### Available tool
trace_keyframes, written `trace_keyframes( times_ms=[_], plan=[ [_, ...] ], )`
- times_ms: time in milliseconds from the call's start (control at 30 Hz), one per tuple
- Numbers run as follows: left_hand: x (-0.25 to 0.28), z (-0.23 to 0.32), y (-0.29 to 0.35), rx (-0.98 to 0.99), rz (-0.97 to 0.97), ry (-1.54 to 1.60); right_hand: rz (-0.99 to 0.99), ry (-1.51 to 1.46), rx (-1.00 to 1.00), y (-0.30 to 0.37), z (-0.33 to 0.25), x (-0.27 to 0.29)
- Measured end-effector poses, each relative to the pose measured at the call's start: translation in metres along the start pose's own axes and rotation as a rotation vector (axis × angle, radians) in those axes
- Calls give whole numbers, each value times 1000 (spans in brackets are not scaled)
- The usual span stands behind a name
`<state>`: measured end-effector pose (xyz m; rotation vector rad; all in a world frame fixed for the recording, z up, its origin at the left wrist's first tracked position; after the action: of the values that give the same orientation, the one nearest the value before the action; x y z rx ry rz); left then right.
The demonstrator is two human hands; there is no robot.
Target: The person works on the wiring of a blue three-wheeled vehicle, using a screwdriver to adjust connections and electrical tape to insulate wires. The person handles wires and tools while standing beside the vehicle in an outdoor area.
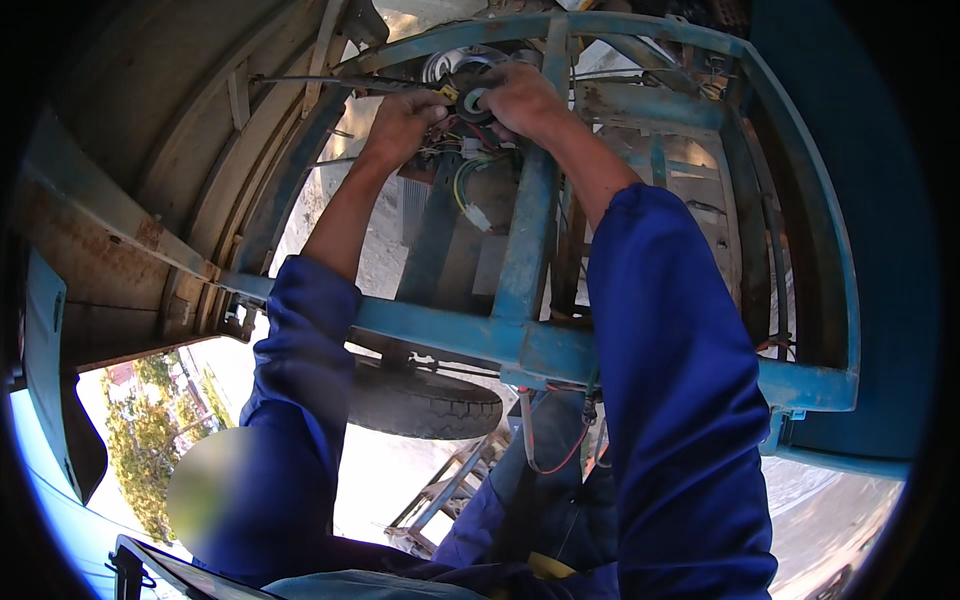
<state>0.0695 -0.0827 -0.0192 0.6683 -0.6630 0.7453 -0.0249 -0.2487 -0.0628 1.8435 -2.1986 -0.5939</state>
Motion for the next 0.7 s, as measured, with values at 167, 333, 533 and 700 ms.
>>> trace_keyframes(
  times_ms=[167,333,533,700],
  plan=[
    [-4,1,0,1,-77,4,62,344,262,7,-16,-2],
    [-3,5,1,2,-138,178,73,440,365,24,-32,-5],
    [-4,6,3,59,-185,183,-52,453,229,34,-28,-19],
    [-1,12,7,46,-224,187,-21,449,310,40,-32,-24]
  ],
)
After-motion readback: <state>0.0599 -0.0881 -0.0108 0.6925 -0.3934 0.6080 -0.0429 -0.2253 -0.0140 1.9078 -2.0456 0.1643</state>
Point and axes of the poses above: each hand's wrist, its own y-axis away from the middle knuckle, its own x-axis out of the back of the hand, z = x × y, the point moved 8 cm from there along -y, towards the middle knuckle, and after that the axes turned 1 degree about -x, right-handed, at the moved point
